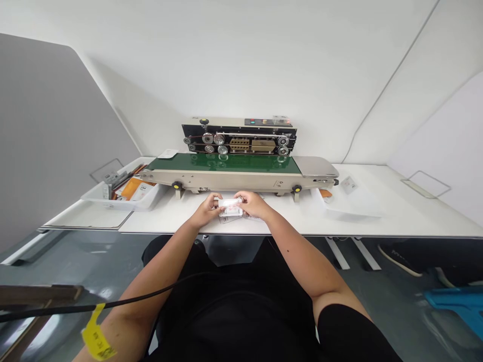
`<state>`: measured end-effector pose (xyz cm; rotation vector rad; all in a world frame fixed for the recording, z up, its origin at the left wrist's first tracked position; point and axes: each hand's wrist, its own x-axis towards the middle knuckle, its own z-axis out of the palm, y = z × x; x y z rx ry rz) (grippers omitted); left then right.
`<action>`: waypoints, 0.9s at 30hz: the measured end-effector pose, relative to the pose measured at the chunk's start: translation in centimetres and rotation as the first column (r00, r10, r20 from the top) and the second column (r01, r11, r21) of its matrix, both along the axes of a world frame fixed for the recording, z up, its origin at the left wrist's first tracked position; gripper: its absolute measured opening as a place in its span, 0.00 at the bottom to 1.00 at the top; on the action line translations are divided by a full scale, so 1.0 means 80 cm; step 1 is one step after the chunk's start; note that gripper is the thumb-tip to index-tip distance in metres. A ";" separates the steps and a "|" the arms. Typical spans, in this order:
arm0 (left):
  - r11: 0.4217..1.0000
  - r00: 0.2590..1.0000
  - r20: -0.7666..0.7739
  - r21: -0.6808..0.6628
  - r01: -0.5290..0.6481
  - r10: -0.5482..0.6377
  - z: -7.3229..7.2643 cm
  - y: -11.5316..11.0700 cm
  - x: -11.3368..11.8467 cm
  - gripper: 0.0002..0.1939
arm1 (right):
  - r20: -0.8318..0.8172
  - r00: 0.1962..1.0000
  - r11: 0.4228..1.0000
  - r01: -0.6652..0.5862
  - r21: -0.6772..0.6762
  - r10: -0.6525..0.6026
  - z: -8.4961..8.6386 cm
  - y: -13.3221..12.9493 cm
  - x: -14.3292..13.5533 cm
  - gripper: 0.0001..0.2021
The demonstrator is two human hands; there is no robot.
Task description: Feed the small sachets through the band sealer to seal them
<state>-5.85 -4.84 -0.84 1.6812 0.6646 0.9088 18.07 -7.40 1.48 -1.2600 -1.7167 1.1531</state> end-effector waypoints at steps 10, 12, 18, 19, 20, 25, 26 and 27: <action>0.997 0.998 -0.048 0.053 -0.048 0.051 -0.005 0.004 -0.002 0.24 | 0.046 0.998 0.999 0.036 -0.009 -0.035 0.003 -0.007 0.001 0.15; 0.998 0.998 -0.049 0.060 -0.022 0.025 -0.003 0.003 -0.002 0.23 | 0.087 0.996 1.000 0.010 -0.006 -0.010 0.014 -0.011 0.005 0.13; 0.984 0.999 0.017 0.172 -0.039 0.037 -0.001 0.004 -0.002 0.22 | -0.216 0.964 0.976 0.184 0.114 -0.157 0.100 0.009 0.072 0.15; 0.983 0.999 0.021 0.179 -0.042 0.039 -0.002 0.005 -0.002 0.22 | -0.349 0.899 0.923 0.341 0.177 -0.265 0.118 0.021 0.092 0.15; 0.982 0.999 0.022 0.184 -0.044 0.040 -0.003 0.006 -0.002 0.22 | -0.472 0.805 0.839 0.501 0.212 -0.361 0.134 0.034 0.113 0.16; 0.983 0.999 0.043 0.178 -0.038 0.031 -0.007 0.010 -0.002 0.23 | -0.670 0.371 0.436 0.896 0.078 -0.643 0.176 0.093 0.199 0.15; 0.984 0.999 0.042 0.177 -0.039 0.032 -0.008 0.010 -0.001 0.23 | -0.637 0.334 0.405 0.913 0.036 -0.695 0.177 0.101 0.207 0.14; 0.984 0.999 0.038 0.176 -0.040 0.034 -0.008 0.010 -0.001 0.24 | -0.593 0.316 0.394 0.919 -0.002 -0.741 0.175 0.108 0.212 0.12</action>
